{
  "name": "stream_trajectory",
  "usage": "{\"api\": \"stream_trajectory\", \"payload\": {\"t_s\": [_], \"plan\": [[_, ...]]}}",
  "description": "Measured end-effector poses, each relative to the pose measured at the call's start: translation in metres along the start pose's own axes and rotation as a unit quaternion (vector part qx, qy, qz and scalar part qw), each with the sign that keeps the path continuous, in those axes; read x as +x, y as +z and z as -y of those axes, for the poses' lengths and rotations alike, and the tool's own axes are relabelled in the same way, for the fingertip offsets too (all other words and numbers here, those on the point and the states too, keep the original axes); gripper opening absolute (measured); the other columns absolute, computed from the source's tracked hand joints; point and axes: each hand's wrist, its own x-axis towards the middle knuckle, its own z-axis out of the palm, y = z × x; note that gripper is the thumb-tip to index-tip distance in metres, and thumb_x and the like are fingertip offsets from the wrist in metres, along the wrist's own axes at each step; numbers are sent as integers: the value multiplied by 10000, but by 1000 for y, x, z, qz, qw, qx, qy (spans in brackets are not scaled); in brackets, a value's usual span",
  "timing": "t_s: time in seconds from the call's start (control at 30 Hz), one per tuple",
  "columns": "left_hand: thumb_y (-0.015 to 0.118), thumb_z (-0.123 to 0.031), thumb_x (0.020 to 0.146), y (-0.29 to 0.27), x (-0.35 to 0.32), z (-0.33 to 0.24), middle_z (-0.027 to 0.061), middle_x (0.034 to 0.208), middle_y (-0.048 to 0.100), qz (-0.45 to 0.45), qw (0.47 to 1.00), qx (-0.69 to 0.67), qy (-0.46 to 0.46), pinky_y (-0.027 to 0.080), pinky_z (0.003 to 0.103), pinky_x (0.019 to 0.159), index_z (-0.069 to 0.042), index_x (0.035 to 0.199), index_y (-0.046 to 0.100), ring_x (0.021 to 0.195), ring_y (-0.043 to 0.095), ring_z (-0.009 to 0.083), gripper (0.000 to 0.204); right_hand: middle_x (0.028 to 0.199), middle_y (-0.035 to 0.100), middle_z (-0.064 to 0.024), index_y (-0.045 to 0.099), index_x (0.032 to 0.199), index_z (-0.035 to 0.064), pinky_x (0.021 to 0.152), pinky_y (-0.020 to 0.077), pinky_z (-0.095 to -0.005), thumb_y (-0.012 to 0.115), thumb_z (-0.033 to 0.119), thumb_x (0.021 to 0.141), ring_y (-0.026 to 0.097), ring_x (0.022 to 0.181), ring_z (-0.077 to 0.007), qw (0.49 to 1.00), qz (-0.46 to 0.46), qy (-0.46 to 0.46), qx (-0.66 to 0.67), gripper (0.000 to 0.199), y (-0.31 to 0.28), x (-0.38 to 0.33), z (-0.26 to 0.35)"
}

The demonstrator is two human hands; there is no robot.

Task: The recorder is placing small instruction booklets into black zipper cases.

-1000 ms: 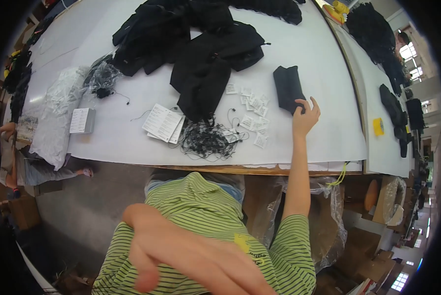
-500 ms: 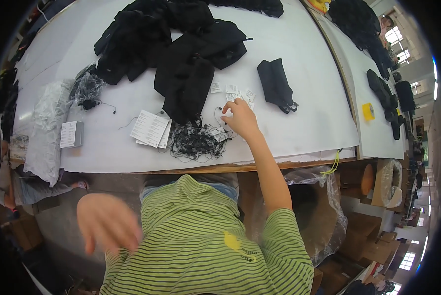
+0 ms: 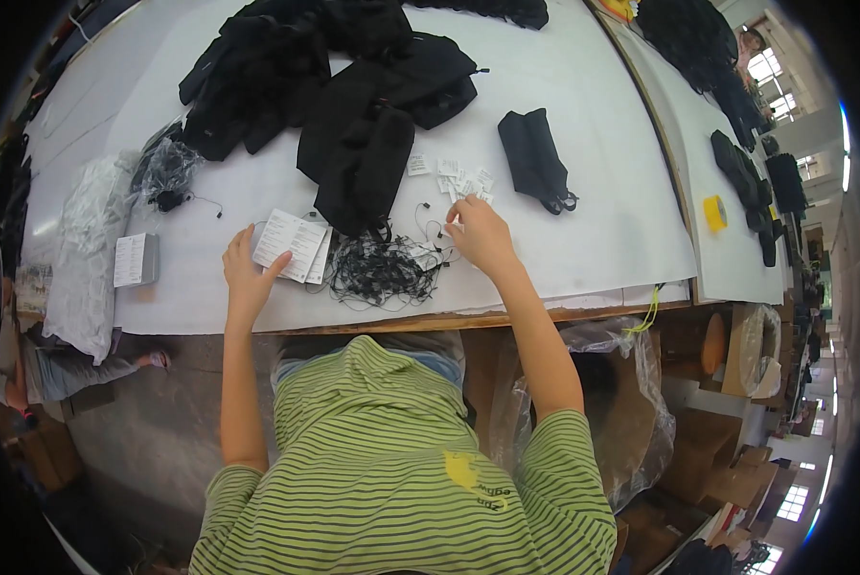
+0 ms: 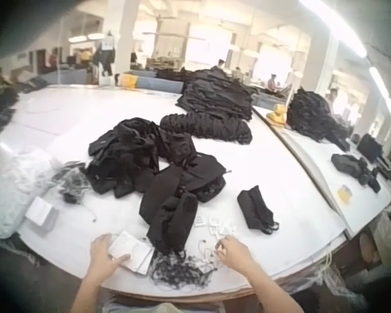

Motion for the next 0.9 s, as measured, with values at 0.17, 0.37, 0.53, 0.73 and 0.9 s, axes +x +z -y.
{"api": "stream_trajectory", "payload": {"t_s": [0.17, 0.37, 0.53, 0.73, 0.9], "plan": [[718, -380, 780, 4, -3, -4, 188, 1355, 422, 9, 999, 46, 17, 287, 456, 1049, -43, 1361, 426, 1259, 353, 361, 733, 882, 577, -96, 617, 788, 54, 722, 492, -385, 688, 150, 780, 597, 862, -283, 1000, 13, 11, 7, 119, 19, 4, 5], [743, -245, 745, 4, -8, -19, 148, 1320, 453, -79, 995, 29, 46, 329, 448, 992, -46, 1244, 508, 1215, 402, 340, 586, 843, 564, -81, 607, 819, 52, 684, 475, -357, 667, 144, 805, 596, 778, -262, 1000, -5, -5, -13, 111, 22, 8, 6], [696, -144, 776, -6, -4, -28, 129, 1156, 533, -56, 998, 22, 14, 371, 429, 898, -34, 1009, 517, 1074, 479, 315, 315, 835, 562, -88, 595, 824, 33, 665, 457, -351, 659, 137, 812, 584, 747, -263, 997, -56, 0, 60, 123, -12, 3, 9], [580, -84, 877, -30, -1, -37, 139, 948, 560, 30, 981, -158, -109, 425, 336, 753, -16, 935, 459, 829, 536, 292, 150, 840, 574, -103, 593, 824, 26, 692, 461, -378, 654, 129, 811, 591, 776, -285, 997, -61, 55, 3, 120, -62, -25, -52], [533, -98, 926, -35, -7, -33, 132, 955, 562, -21, 956, -276, -102, 433, 315, 768, -15, 1059, 430, 880, 540, 200, 188, 877, 584, -100, 595, 821, 47, 716, 472, -402, 679, 133, 782, 596, 803, -304, 949, 29, 228, -214, 126, -55, -55, -115]]}}
